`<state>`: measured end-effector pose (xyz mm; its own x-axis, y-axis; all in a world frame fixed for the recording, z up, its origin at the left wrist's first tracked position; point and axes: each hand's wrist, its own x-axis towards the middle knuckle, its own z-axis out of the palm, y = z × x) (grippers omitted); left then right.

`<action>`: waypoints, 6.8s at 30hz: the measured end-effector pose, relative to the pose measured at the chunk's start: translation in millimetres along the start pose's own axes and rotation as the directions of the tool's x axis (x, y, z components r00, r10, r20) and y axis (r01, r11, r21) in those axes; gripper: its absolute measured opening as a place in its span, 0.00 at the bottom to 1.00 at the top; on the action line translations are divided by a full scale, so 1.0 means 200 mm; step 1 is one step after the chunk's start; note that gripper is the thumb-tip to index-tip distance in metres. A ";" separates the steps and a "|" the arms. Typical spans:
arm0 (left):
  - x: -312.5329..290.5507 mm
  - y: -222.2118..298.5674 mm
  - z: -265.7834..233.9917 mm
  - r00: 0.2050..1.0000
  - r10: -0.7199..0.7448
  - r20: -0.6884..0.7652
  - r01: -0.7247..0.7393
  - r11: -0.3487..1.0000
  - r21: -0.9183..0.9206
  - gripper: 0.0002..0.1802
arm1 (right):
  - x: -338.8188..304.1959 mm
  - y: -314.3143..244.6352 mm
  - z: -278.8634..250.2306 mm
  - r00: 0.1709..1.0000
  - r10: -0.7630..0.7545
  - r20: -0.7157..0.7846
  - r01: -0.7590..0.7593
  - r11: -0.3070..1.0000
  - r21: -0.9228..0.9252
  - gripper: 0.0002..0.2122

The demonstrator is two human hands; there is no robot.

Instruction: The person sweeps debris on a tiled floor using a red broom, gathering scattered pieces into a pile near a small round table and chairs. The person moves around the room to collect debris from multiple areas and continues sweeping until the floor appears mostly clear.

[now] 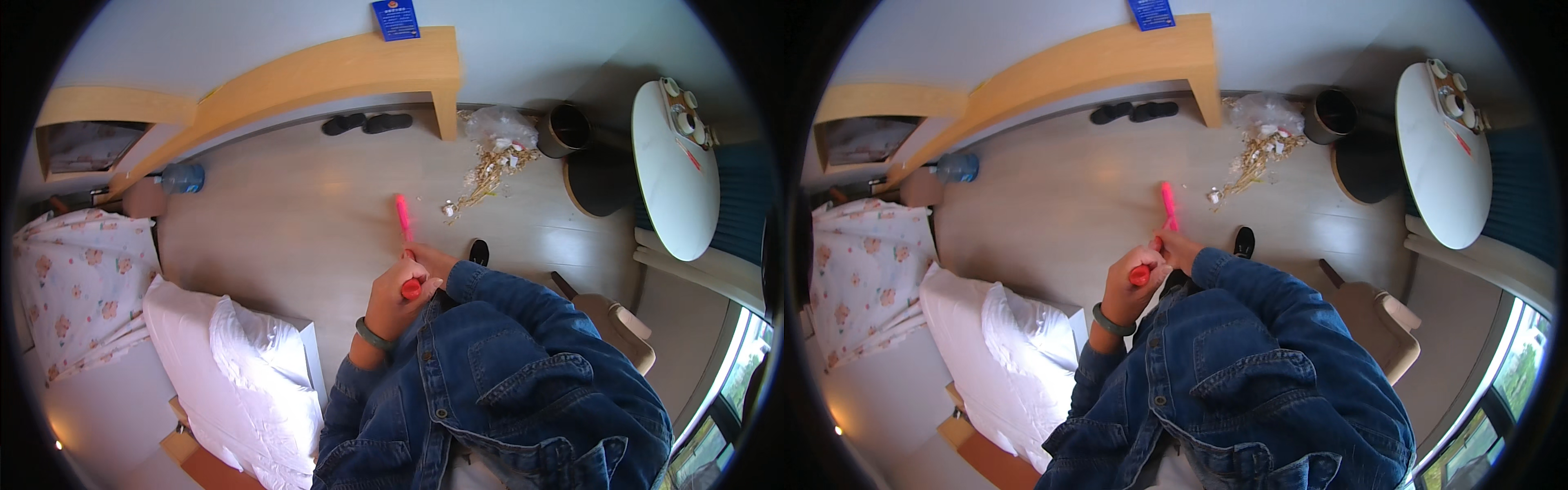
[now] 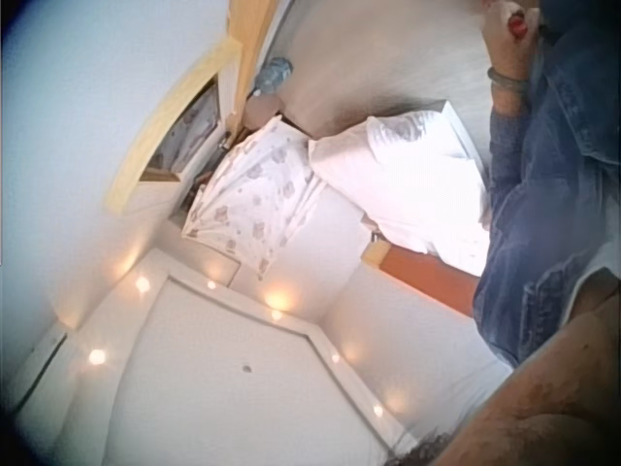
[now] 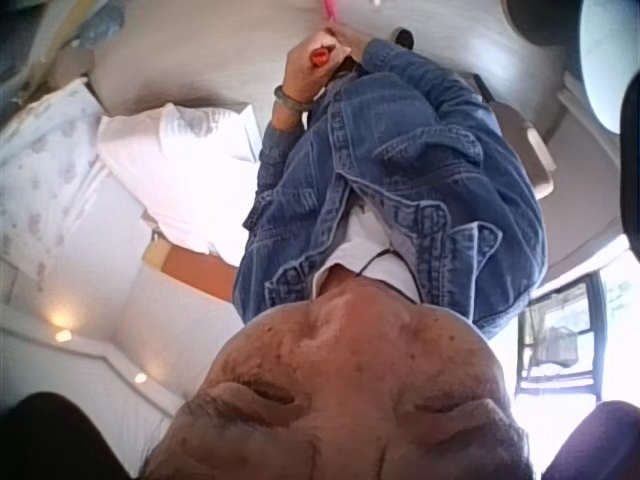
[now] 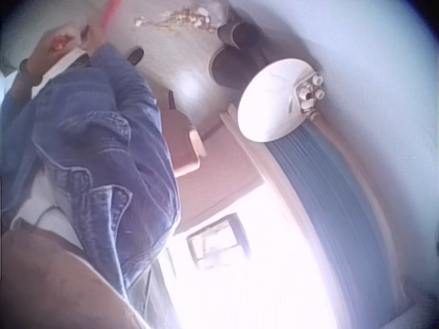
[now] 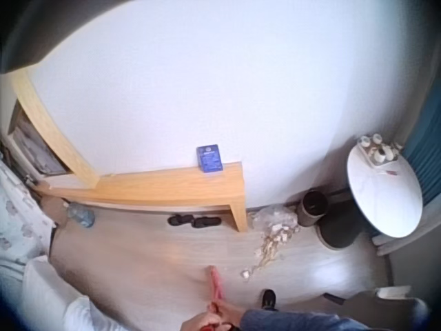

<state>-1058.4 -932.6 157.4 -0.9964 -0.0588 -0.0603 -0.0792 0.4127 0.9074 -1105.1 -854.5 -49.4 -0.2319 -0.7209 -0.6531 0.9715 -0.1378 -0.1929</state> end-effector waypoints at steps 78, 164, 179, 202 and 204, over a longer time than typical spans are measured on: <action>1.53 -0.15 0.23 -0.032 0.281 0.959 0.027 0.960 -0.280 0.10 | 0.14 -0.39 -0.36 0.738 -0.297 -0.605 0.647 0.057 0.761 0.09; 2.28 0.17 -0.16 -0.087 0.340 0.936 -0.311 0.884 -0.350 0.12 | 0.61 -1.50 0.08 0.600 -0.555 -0.576 0.534 -0.257 0.805 0.05; 2.28 0.21 -0.20 -0.115 0.303 0.946 -0.193 0.927 -0.320 0.11 | 0.40 -1.35 0.12 0.704 -0.438 -0.560 0.527 -0.206 0.824 0.05; 2.14 0.18 0.16 0.173 0.177 0.969 0.038 0.982 -0.186 0.07 | 0.01 -1.37 -0.36 0.491 -0.407 -0.770 0.769 -0.213 0.603 0.06; 2.10 0.06 0.30 0.315 0.160 0.935 0.096 0.975 -0.199 0.06 | 0.02 -1.40 -0.51 0.484 -0.292 -0.825 0.820 -0.177 0.544 0.05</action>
<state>-1479.6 -897.0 118.2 -0.3534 0.8977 -0.2633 -0.1674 0.2162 0.9619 -1382.1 -749.2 -73.2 -0.4360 0.2518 -0.8640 -0.3359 -0.9362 -0.1034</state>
